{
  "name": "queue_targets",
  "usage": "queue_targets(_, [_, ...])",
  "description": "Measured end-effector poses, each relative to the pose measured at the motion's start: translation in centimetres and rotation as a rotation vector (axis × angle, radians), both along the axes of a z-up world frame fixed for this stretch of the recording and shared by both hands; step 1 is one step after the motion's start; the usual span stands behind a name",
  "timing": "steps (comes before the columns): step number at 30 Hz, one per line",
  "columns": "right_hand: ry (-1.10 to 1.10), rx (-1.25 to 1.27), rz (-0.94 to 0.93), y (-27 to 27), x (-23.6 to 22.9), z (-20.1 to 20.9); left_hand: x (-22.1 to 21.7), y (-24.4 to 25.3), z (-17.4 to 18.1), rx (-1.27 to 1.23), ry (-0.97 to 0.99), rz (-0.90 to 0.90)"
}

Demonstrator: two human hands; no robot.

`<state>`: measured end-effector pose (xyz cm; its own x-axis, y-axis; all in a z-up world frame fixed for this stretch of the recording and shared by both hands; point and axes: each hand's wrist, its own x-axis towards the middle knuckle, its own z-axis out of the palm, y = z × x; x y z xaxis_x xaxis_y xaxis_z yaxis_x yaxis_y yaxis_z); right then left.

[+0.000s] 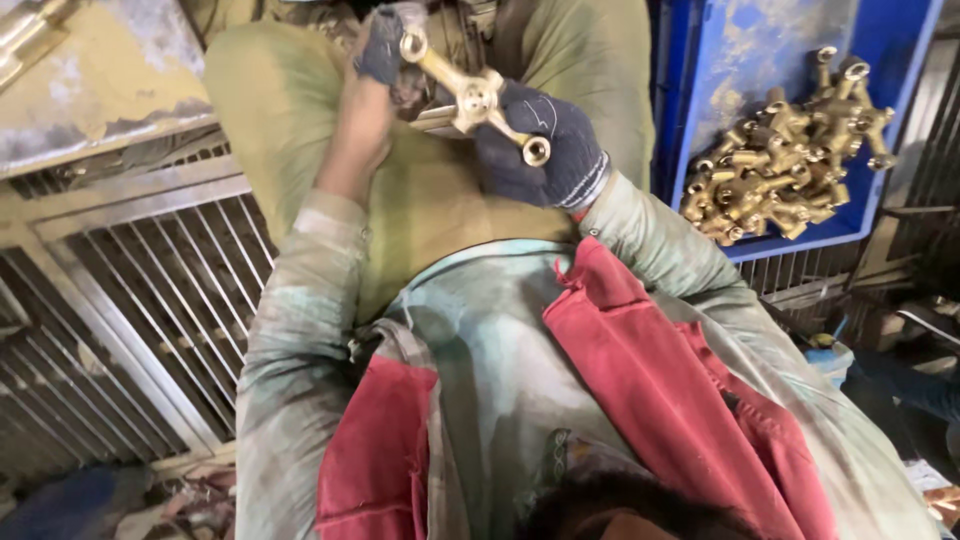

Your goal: The person sits on the floor and repeatedly rubs brass valve-like parts against a grinding wheel to smooth their surfaces. They handle the parts one at a time, rotating them to treat different sides, and place finished pieces into a blue bin.

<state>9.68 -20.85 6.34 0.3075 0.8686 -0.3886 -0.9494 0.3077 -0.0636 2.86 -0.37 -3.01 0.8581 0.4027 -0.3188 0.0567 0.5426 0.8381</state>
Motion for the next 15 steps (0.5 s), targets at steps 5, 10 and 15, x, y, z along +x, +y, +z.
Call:
queue_targets(5, [-1.432,-0.520,0.134,-2.0,0.3,2.2,-2.5,0.4,1.0,-0.157,-0.062,-0.052])
queue_targets(10, [-1.783,-0.626,-0.039,-1.0,5.4,0.5,-2.9,0.9,2.9,-0.027,-0.168,0.003])
queue_targets(15, [-1.876,-0.746,0.050,0.7,9.5,-5.0,-1.1,1.5,-0.2,0.901,-0.140,0.019])
